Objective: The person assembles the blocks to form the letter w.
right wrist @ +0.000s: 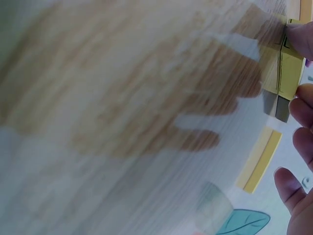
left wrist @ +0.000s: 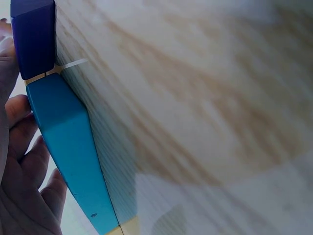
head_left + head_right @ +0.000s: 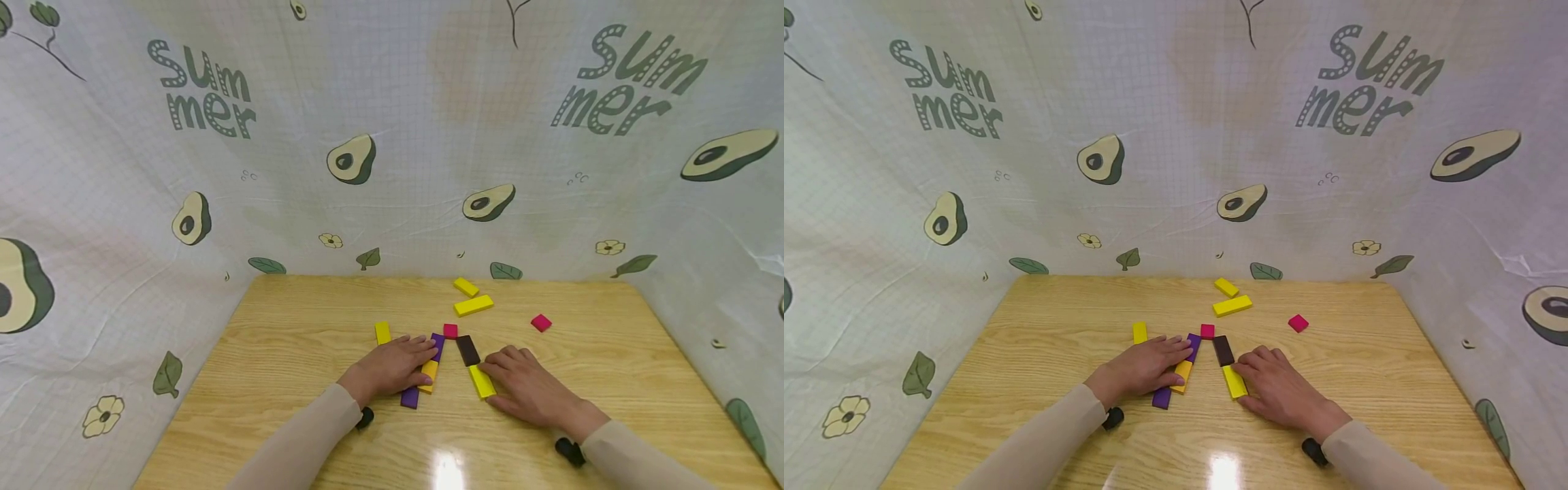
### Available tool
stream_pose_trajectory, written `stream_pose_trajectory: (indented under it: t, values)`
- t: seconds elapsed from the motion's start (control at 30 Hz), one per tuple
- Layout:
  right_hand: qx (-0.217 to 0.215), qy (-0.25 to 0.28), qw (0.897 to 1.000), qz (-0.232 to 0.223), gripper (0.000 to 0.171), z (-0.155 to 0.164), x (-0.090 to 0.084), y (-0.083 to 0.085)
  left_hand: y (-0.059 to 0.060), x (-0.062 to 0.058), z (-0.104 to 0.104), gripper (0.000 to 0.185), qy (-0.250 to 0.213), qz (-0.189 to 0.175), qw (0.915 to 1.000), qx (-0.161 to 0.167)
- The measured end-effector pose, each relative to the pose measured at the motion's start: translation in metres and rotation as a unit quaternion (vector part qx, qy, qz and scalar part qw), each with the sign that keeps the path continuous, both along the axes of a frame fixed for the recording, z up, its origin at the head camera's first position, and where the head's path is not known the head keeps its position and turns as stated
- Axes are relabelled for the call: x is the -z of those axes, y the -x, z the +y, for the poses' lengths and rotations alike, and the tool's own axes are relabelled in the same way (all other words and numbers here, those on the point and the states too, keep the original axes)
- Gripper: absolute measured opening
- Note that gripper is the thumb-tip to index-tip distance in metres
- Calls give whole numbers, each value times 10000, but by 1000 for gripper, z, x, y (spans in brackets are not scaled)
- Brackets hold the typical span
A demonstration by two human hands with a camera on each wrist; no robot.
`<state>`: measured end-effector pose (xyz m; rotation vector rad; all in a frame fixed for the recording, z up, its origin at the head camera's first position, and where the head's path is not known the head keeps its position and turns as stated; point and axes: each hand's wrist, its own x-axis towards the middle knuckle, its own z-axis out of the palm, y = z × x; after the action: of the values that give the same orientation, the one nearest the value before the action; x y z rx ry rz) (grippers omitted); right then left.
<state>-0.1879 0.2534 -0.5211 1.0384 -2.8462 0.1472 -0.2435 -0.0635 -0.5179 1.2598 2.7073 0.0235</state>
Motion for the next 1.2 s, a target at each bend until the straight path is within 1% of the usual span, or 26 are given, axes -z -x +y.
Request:
stream_pose_trajectory:
  t: [0.27, 0.67, 1.0, 1.2]
  values:
    - [-31, -5, 9999, 130, 51, -2, 1, 1, -1, -2, 1, 68, 3, -11, 10000, -19]
    - [42, 5, 9999, 134, 52, -2, 2, 2, 0, -5, 2, 67, 167, 69, 9998, 7]
    - [62, -32, 9999, 99, 53, -2, 2, 1, 0, -8, 4, 65, 131, -79, 9999, -66]
    - [61, -26, 9999, 101, 53, -1, 3, 2, 1, -9, 5, 60, 43, -45, 9999, -87]
